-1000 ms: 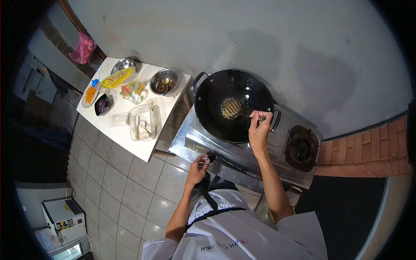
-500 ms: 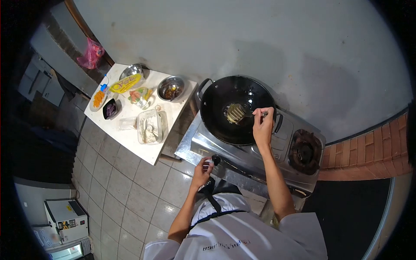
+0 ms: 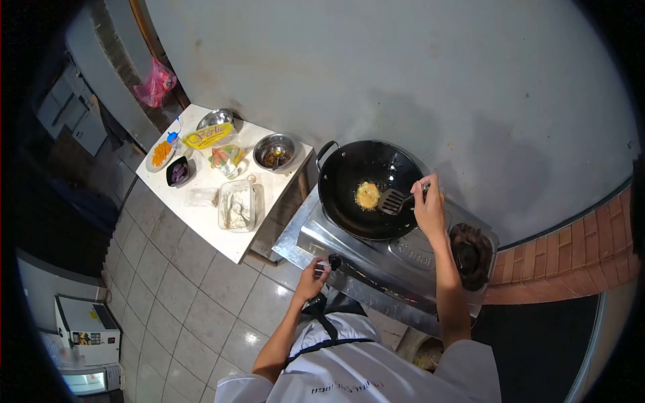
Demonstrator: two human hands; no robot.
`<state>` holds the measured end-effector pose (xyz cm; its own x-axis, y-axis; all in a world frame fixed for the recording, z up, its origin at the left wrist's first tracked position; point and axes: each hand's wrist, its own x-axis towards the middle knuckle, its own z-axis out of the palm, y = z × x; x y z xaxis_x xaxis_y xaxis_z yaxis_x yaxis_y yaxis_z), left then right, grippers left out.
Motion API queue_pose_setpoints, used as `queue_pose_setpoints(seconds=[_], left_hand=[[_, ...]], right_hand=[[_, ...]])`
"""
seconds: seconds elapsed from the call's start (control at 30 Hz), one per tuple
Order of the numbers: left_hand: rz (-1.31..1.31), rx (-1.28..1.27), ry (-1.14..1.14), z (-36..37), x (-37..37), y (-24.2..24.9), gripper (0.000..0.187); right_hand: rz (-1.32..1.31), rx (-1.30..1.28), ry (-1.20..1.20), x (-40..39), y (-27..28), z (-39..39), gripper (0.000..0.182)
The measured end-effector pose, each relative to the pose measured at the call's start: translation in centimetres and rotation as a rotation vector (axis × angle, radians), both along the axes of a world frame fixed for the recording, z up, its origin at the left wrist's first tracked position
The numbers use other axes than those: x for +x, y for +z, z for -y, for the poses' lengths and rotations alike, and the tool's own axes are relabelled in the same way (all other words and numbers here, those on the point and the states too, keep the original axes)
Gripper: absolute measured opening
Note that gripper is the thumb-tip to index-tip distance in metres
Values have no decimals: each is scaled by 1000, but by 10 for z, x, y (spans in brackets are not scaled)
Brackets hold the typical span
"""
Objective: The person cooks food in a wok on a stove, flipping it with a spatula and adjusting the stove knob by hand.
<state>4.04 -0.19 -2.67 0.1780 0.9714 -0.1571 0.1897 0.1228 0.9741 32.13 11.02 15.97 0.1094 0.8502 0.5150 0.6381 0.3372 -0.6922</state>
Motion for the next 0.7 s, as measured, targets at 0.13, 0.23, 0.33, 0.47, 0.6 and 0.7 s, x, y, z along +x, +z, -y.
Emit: queue_pose_setpoints(seconds=[0.13, 0.23, 0.33, 0.47, 0.6, 0.7], left_hand=[[-17, -20, -22, 1, -1, -5, 34], [31, -71, -17, 3, -1, -5, 33], [44, -70, -20, 3, -1, -8, 34], [42, -33, -25, 4, -4, -6, 34], [58, -52, -39, 4, -5, -3, 35], [44, -45, -40, 4, -7, -3, 35]], right_hand=[[30, -97, -23, 1, -7, 4, 9], [-17, -7, -6, 0, -18, -2, 8], [-71, -50, -41, -2, -20, -5, 13], [-84, -100, -70, -9, -17, -8, 12], [-61, -48, -53, -21, -5, -15, 10], [-74, 17, -24, -36, 7, -24, 10]])
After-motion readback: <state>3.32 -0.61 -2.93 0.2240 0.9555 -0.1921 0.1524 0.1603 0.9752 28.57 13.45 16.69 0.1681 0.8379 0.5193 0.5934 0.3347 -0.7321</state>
